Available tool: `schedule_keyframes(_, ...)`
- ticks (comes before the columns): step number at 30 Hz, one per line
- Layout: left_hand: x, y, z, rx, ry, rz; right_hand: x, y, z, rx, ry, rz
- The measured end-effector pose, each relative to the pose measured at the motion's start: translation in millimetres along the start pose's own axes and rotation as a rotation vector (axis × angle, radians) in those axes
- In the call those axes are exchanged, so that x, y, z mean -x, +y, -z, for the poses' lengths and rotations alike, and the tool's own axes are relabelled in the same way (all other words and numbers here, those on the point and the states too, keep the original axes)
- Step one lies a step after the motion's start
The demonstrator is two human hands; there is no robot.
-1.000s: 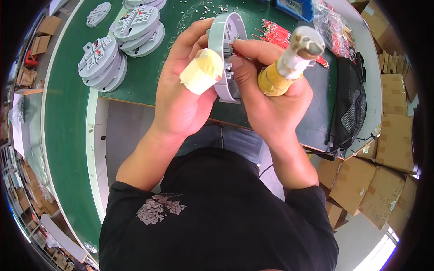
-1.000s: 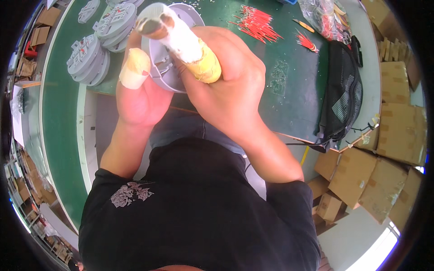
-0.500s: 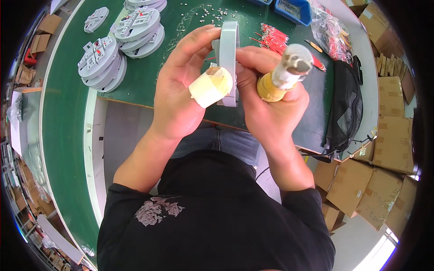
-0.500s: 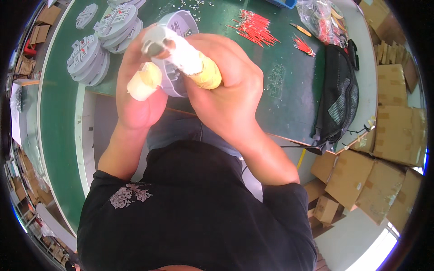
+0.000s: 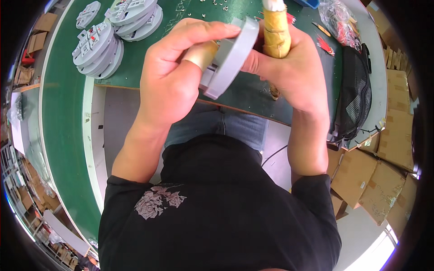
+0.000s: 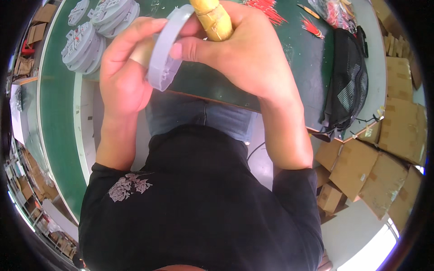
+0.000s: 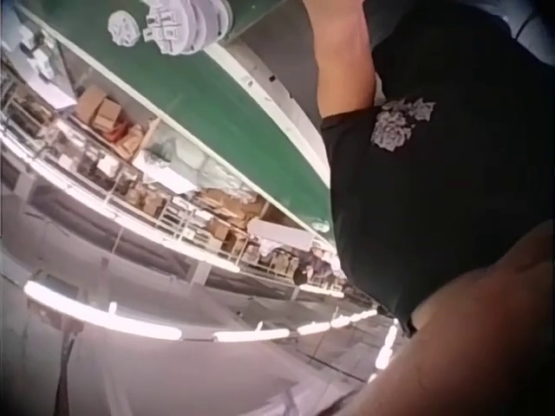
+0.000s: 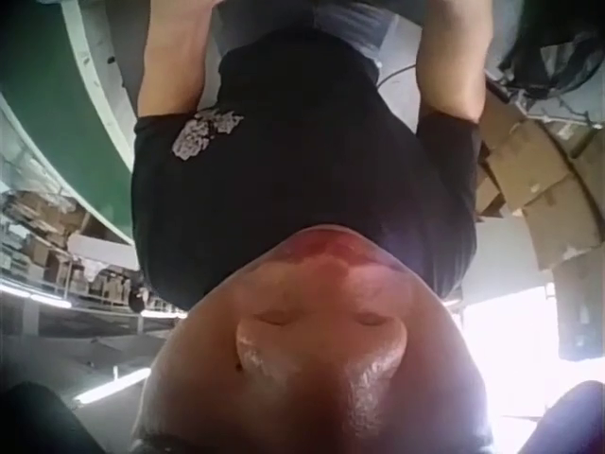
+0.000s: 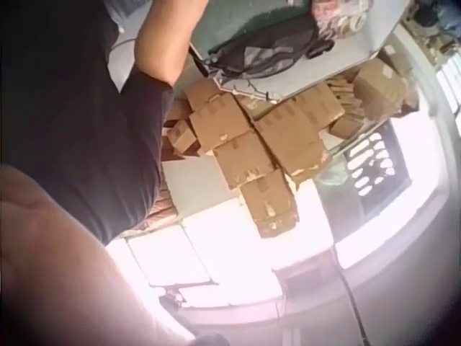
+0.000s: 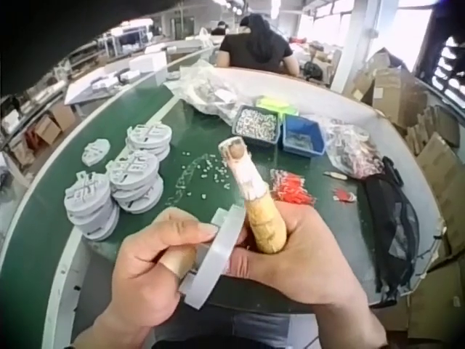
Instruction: Assembling electronic components by soldering or gluing parts onto a circular base plate at a workbench.
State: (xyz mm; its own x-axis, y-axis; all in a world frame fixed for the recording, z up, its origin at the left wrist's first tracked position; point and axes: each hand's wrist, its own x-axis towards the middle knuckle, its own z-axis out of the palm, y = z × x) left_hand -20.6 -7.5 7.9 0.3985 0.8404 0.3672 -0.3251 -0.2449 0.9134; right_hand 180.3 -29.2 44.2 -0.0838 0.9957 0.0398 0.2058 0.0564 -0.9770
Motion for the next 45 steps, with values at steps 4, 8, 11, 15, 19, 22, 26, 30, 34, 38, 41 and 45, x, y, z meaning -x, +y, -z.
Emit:
schedule_keyframes(4, 11, -4, -4, 0.458, 0.171, 0.141, -1, -2, 0, -0.046, -0.093, -0.132)
schedule_keyframes(8, 14, 6, 2, 0.584, 0.244, 0.106, -3, -5, 4, 0.159, 0.111, -0.029)
schedule_keyframes(11, 23, 24, 13, 0.252, 0.503, 0.118, -4, 6, 33, 0.247, 0.114, -0.109)
schedule_keyframes(15, 51, 97, 129, -0.931, 0.793, -0.362, -15, 28, 74, 0.533, 0.228, -0.129)
schedule_keyframes(19, 112, 125, 371, -2.145, 0.648, 0.174, -34, 58, 98, 0.863, 0.269, -0.097)
schedule_keyframes(22, 190, 111, 514, -2.317, 0.712, 0.601, -49, 64, 91, 0.959, 0.23, -0.089)
schedule_keyframes(26, 198, 115, 569, -2.393, 0.75, 0.746, -60, 69, 81, 1.041, 0.163, -0.106)
schedule_keyframes(30, 49, 58, 477, -1.916, 0.291, 0.046, -57, 76, 94, 1.133, 0.095, -0.159)
schedule_keyframes(34, -40, 18, 411, -1.599, 0.214, 0.022, -54, 62, 85, 1.147, 0.148, -0.114)
schedule_keyframes(38, -52, 10, 411, -1.462, 0.049, 0.191, -55, 52, 86, 1.122, 0.218, -0.074)
schedule_keyframes(41, -67, 12, 400, -1.398, -0.045, 0.394, -57, 48, 87, 1.072, 0.244, -0.109)
schedule_keyframes(45, -32, 24, 438, -0.902, 0.524, 0.295, -61, 48, 85, 0.968, 0.236, -0.081)
